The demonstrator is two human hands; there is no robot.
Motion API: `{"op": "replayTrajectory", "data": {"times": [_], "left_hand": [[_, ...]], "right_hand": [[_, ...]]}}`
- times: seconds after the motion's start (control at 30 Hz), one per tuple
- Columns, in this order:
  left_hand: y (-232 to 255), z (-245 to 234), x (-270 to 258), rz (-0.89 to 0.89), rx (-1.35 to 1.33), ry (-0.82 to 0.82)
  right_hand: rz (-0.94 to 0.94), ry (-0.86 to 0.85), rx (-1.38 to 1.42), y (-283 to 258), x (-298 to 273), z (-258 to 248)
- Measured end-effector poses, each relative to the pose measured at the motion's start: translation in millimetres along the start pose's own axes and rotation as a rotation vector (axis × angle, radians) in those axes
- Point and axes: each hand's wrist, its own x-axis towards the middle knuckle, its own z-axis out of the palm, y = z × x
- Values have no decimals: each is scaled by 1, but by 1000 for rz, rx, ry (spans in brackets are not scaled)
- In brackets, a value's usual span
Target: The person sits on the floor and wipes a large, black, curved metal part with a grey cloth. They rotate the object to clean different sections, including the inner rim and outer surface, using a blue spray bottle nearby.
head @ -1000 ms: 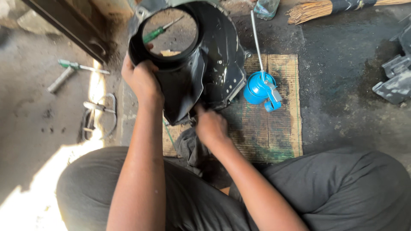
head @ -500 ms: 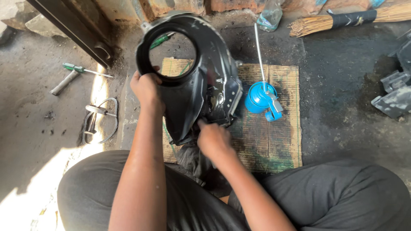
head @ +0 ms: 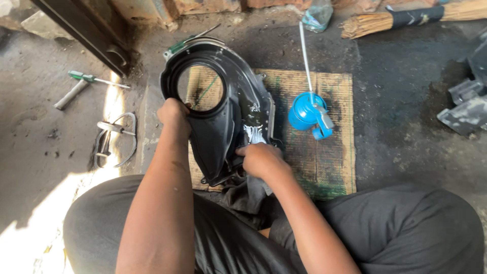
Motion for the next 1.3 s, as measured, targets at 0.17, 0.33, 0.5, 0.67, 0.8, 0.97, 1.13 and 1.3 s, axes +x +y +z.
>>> {"op": "replayTrajectory", "data": {"times": [0.17, 0.33, 0.5, 0.67, 0.8, 0.97, 1.13, 1.3], "left_hand": [[1, 2, -3, 40, 33, 24], [-5, 7, 2, 74, 28, 27], [-6, 19, -6, 263, 173, 91], [21, 28, -51, 341, 337, 24], [35, 27, -73, 360, 337, 10], [40, 34, -83, 382, 332, -24], [38, 38, -85, 481, 248, -103], [39, 40, -85, 463, 235, -117]], "right_hand": [[63, 20, 27, -4, 2, -8], [42, -59, -14, 0, -2, -6], [41, -27, -24, 14, -1, -11], [180, 79, -128, 7, 6, -3], [92, 26, -211, 5, 0, 14], [128, 85, -123, 15, -13, -5], [190, 85, -188, 5, -9, 9], [83, 91, -138, 5, -18, 16]]}}
